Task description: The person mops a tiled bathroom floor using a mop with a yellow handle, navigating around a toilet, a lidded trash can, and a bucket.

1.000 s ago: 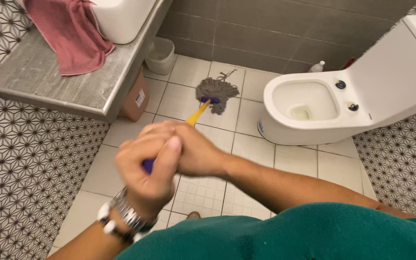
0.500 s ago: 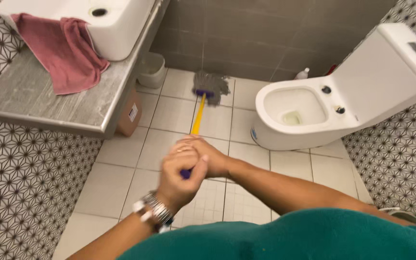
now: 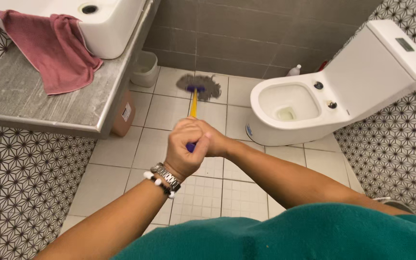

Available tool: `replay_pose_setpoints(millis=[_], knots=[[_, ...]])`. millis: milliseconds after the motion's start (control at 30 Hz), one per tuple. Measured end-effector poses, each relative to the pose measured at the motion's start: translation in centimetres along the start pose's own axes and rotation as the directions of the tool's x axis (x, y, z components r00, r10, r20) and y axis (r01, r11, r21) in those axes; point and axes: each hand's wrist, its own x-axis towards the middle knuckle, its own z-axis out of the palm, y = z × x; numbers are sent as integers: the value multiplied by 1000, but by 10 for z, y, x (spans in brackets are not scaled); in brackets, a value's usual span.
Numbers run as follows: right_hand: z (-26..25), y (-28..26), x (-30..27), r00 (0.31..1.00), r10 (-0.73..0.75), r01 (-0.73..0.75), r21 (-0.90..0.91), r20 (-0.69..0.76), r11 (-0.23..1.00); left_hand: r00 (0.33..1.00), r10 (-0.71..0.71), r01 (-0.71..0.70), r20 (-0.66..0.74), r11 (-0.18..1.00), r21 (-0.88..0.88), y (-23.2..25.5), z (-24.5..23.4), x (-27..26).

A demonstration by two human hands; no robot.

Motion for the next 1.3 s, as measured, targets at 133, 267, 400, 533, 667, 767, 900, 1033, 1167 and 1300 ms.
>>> replay_pose_setpoints(millis=[133,267,400,533,667,767,900,1033,1167,1300], knots=[[14,16,-32,1000,28,-28,-129,-2,991,994,-61,58,95,998,34,7,17,-30],[-12,-44,-59,997,-78,78,-84,2,993,992,-93,92,89,996,23,87,25,1],[-73,-112,-104,991,-134,133,59,0,989,995,-2,4,97,1000,-21,160,57,53],[-120,-108,-146,1000,4,-4,298,-1,955,997,46,-47,67,999,12,169,124,67],[-130,-37,-169,983,-183,186,108,-30,977,986,146,-149,79,988,34,122,166,47],[-110,23,-177,918,-396,387,-226,6,894,981,150,-159,120,984,75,81,181,13],[-92,41,-202,992,-127,128,-90,16,988,981,36,-60,192,990,124,82,202,-24],[-115,-23,-224,999,14,-15,56,31,998,980,54,-70,190,995,76,131,211,-7],[-143,-73,-235,977,214,-205,253,-5,945,977,97,-95,190,995,-19,162,223,24],[-162,-34,-233,993,121,-119,209,3,971,973,169,-171,159,985,2,133,243,32]])
